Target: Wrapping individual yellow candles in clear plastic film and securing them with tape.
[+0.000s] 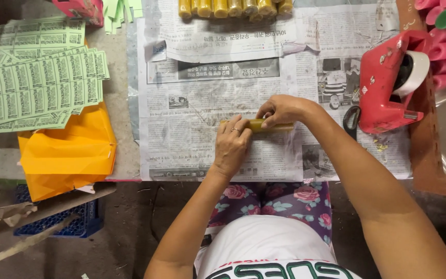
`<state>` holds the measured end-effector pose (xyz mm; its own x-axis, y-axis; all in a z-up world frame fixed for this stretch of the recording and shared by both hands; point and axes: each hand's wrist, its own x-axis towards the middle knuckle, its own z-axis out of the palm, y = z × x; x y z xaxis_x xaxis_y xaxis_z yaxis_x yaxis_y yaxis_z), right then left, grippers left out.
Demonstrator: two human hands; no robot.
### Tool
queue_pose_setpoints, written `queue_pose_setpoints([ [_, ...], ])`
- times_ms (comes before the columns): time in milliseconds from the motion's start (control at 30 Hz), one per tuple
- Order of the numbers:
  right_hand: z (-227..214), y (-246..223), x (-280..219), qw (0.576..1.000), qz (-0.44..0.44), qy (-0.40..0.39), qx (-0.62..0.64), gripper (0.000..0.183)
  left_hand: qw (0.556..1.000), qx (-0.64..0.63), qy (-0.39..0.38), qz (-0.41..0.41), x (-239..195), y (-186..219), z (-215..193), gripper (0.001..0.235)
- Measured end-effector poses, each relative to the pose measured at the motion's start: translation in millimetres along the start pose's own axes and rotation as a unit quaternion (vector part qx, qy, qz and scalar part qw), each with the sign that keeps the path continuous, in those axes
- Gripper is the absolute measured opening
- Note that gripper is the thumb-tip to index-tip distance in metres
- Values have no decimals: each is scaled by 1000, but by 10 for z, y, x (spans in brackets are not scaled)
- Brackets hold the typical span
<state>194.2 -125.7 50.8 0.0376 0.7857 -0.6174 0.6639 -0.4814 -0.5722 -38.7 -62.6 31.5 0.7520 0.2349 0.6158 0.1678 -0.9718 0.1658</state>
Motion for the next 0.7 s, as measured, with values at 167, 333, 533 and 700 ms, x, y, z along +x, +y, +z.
queue_pose_setpoints([
  [167, 124, -133, -357, 997, 14, 74, -3, 42, 1000, -13, -15, 14, -16, -119, 122, 13],
  [333, 444, 60, -600, 976, -10, 202, -84, 50, 999, -26, -30, 10, -55, -202, 251, 11],
  [533, 651, 374, -461, 938, -51, 323, -113, 40, 998, -51, -47, -13, -2, -224, 265, 10],
  [700, 599, 283, -534, 937, -55, 333, -95, 37, 992, -49, -108, -51, 138, -184, 194, 19],
])
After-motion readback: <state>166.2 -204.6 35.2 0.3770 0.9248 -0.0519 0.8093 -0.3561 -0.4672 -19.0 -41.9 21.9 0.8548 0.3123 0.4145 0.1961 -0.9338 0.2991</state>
